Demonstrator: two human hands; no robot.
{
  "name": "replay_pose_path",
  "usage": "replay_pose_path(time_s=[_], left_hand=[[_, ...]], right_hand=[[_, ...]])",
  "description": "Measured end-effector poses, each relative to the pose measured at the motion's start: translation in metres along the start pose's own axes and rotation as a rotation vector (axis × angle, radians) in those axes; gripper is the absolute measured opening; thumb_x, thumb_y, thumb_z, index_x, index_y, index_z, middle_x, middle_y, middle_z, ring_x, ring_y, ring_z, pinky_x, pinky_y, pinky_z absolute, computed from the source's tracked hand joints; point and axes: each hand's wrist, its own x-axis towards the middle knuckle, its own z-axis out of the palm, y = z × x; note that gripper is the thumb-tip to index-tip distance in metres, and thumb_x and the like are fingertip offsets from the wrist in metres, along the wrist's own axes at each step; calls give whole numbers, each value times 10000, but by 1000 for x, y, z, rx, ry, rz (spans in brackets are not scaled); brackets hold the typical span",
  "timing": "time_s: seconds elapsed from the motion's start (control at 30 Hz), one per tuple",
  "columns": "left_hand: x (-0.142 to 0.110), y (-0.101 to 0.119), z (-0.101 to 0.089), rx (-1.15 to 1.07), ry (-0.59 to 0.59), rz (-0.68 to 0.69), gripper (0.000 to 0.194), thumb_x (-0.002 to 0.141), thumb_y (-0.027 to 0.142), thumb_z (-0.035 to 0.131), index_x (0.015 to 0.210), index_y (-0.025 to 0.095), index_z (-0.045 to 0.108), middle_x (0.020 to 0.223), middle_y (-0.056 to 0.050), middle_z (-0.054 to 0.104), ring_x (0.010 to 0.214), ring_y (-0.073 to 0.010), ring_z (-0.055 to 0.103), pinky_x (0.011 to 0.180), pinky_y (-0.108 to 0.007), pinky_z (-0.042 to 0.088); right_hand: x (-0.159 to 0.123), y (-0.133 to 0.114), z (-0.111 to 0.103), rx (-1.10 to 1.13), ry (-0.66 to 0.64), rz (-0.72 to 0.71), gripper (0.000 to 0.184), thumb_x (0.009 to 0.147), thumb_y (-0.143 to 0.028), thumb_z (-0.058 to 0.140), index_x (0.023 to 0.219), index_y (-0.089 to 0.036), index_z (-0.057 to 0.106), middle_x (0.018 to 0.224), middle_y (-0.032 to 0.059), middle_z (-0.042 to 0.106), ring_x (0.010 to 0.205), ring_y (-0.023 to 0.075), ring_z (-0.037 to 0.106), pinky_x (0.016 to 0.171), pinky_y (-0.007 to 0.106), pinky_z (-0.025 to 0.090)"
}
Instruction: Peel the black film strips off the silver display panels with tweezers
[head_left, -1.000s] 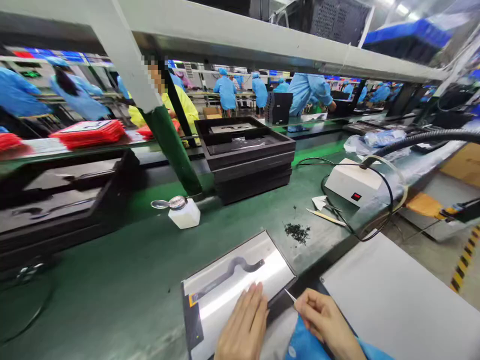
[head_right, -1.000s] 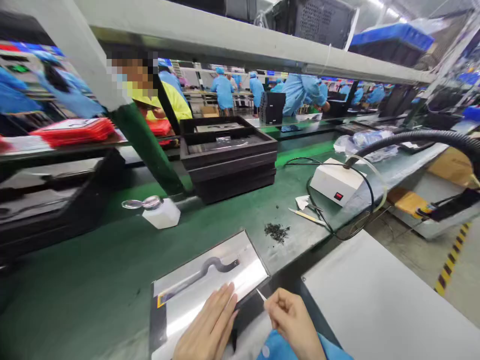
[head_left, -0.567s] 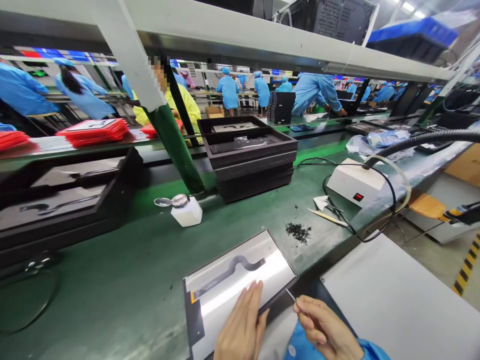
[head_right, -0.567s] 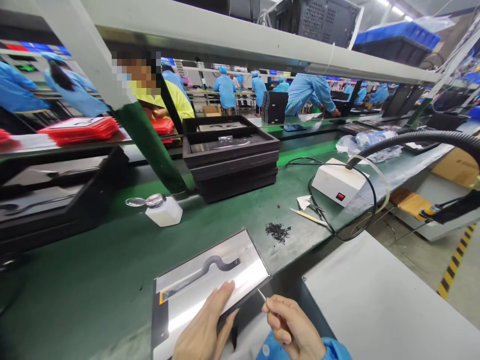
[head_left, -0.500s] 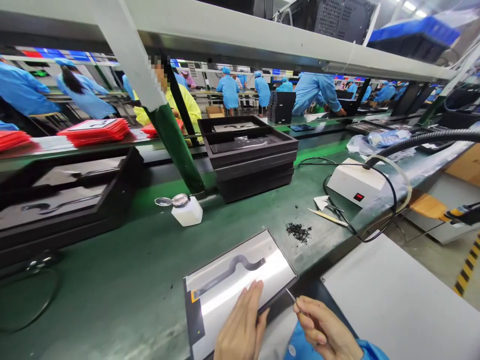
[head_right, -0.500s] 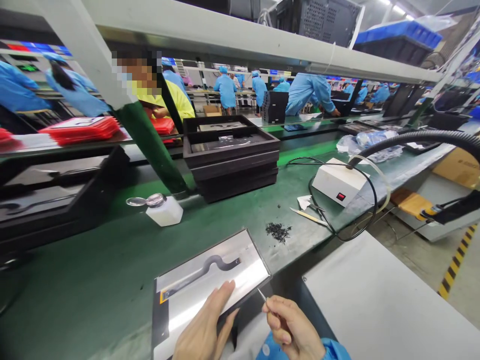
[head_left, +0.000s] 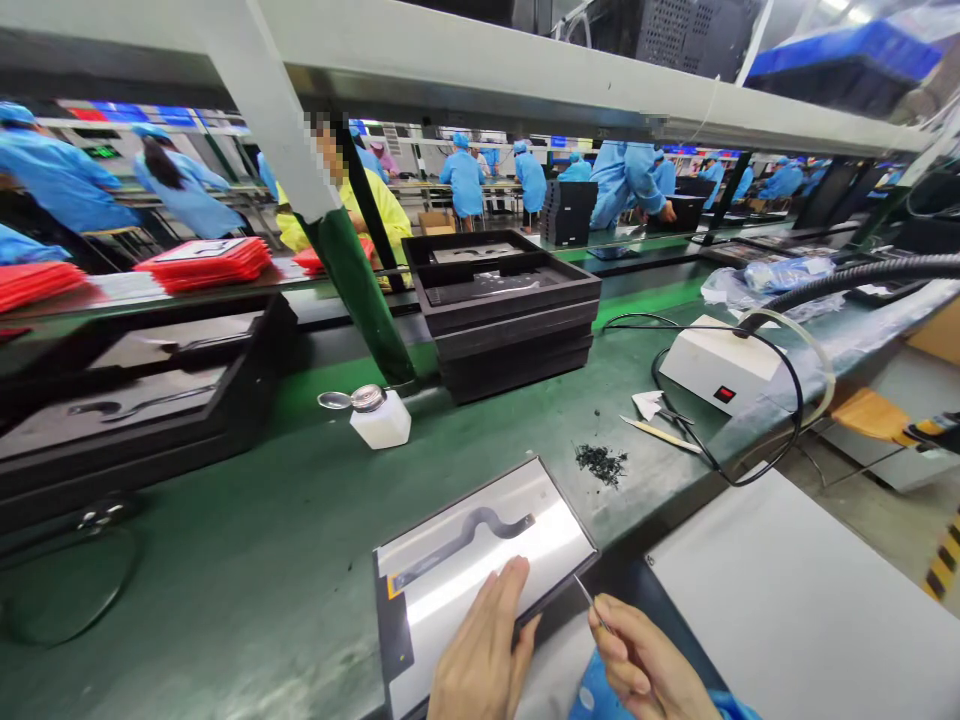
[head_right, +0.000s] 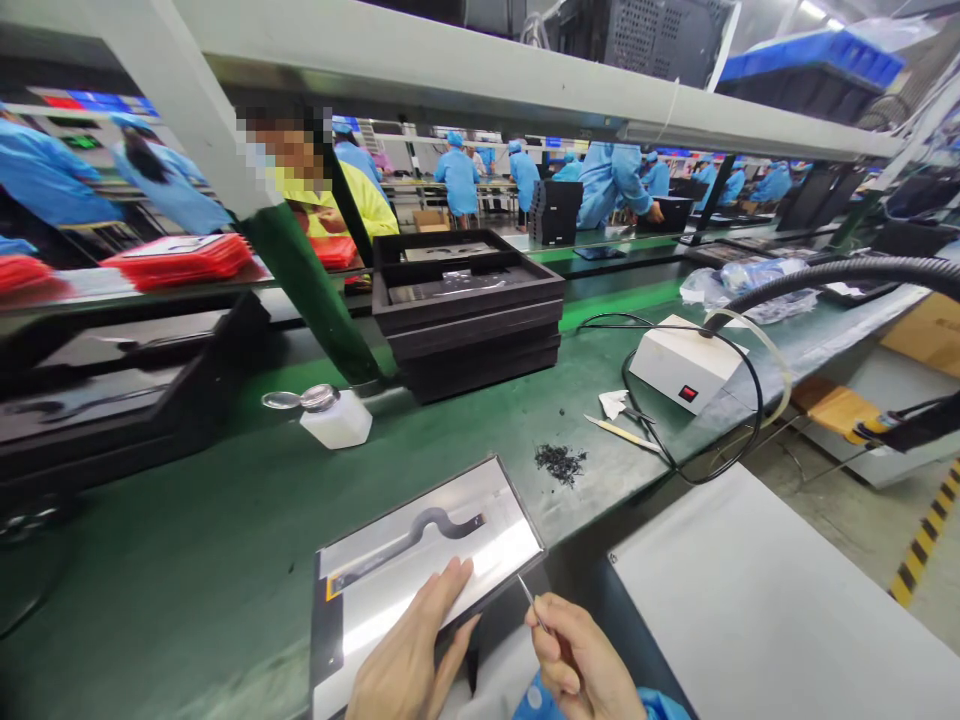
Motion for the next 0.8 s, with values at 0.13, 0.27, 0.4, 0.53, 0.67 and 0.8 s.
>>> replay_pose_path(time_s=[0.13, 0.27, 0.4, 0.53, 0.67, 0.8], left_hand=[[-1, 0, 0, -13, -16, -9, 308, 1068, 187, 378, 1311, 86, 539, 1141, -81, 751, 991, -203, 744, 873, -282, 549], [0, -2, 1, -28, -13, -13, 346, 1065, 193, 396, 1374, 76, 495, 1152, -92, 745, 1004, -205, 740, 899, -281, 546], [0, -2, 1, -46, -16, -15, 380, 1063, 203, 403, 1418, 82, 462, 1156, -91, 742, 1010, -204, 739, 906, -275, 550], [-1, -2, -2, -44, -32, -16, 394, 1062, 208, 396, 1434, 91, 449, 1151, -94, 744, 999, -203, 744, 896, -268, 562], [-1, -3, -3, -46, -64, -19, 386, 1062, 215, 395, 1424, 102, 461, 1170, -94, 738, 1019, -207, 738, 906, -270, 565], [-6, -2, 4, -65, -13, -51, 387, 1060, 222, 408, 1428, 124, 473, 1184, -80, 731, 1033, -207, 731, 929, -273, 553]], right_hand=[[1, 3, 0, 7, 11, 5, 541, 494, -547, 934, 685, -142, 632, 430, -132, 451, 297, -42, 169, 298, 108, 121], [4, 5, 0, 38, 16, 3, 566, 466, -550, 943, 687, -138, 626, 429, -137, 447, 295, -48, 166, 301, 105, 119], [6, 8, 1, 74, 14, 0, 578, 449, -546, 950, 679, -134, 617, 420, -138, 444, 294, -51, 165, 307, 103, 123], [3, 8, 5, 79, 0, -13, 569, 467, -540, 949, 673, -134, 608, 424, -135, 435, 298, -49, 170, 317, 109, 128], [-7, -6, 11, 54, -1, -105, 516, 565, -530, 924, 673, -149, 593, 446, -124, 431, 312, -39, 169, 333, 128, 104], [-14, -19, 11, -45, 28, -229, 484, 657, -548, 878, 703, -145, 613, 485, -107, 439, 350, -32, 178, 373, 139, 117]])
